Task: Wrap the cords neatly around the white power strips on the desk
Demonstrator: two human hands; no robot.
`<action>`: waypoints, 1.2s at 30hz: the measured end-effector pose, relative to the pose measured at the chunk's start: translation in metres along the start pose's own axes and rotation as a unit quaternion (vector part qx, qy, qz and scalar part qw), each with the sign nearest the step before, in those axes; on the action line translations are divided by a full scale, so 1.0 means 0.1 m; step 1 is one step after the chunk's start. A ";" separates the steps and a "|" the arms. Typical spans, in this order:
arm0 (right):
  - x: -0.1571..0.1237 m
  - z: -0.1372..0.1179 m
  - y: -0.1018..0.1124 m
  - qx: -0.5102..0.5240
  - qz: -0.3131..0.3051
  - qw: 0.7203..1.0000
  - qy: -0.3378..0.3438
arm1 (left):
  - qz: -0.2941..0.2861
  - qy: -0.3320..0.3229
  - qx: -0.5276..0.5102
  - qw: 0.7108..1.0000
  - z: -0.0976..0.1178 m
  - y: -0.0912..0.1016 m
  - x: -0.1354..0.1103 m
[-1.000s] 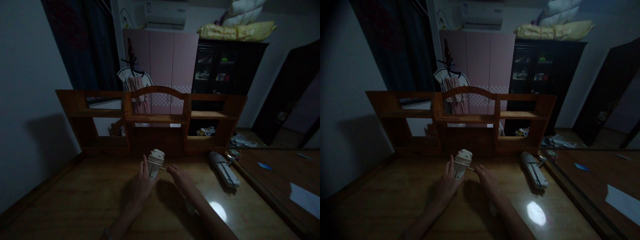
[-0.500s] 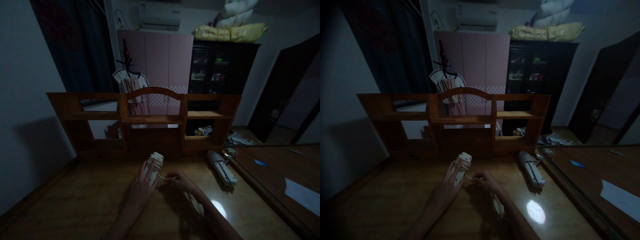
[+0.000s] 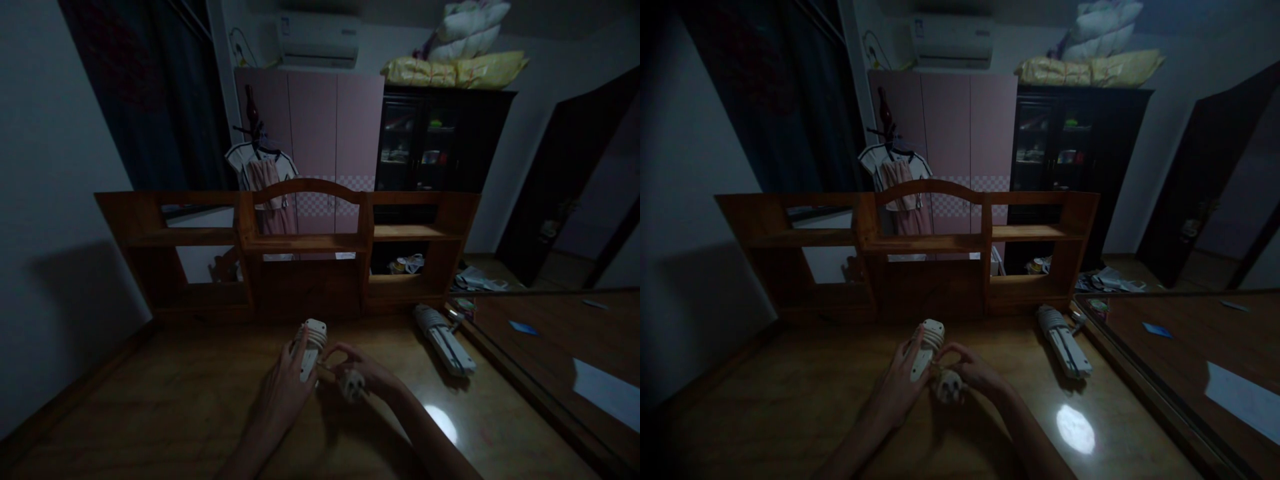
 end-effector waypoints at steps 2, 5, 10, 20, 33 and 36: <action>-0.02 0.04 -0.03 0.003 -0.023 1.000 -0.011 | -0.007 0.002 -0.003 1.000 -0.03 -0.05 0.00; 0.01 0.15 -0.01 0.000 -0.029 0.999 -0.022 | -0.021 0.002 0.000 1.000 -0.06 -0.09 0.00; 0.13 0.23 -0.05 0.087 -0.031 0.996 -0.001 | -0.027 0.022 -0.002 0.999 -0.07 -0.05 0.03; 0.00 -0.18 -0.21 0.042 0.054 0.994 0.086 | 0.012 0.115 0.003 0.993 -0.37 -0.02 0.15; 0.01 -0.24 0.20 -0.323 0.294 0.859 0.267 | -0.020 0.039 -0.039 0.998 -0.09 -0.21 -0.04; -0.02 -0.25 0.17 -0.330 0.280 0.859 0.275 | -0.016 0.022 -0.020 0.999 -0.05 -0.13 -0.03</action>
Point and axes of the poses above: each hand's wrist, its own x-axis towards the middle knuckle, its own y-axis out of the back of the hand, z = x × y, the point moved 7 cm from there along x, towards the middle knuckle, and after that the axes turned 14 degrees about z, right-handed, at the moved point
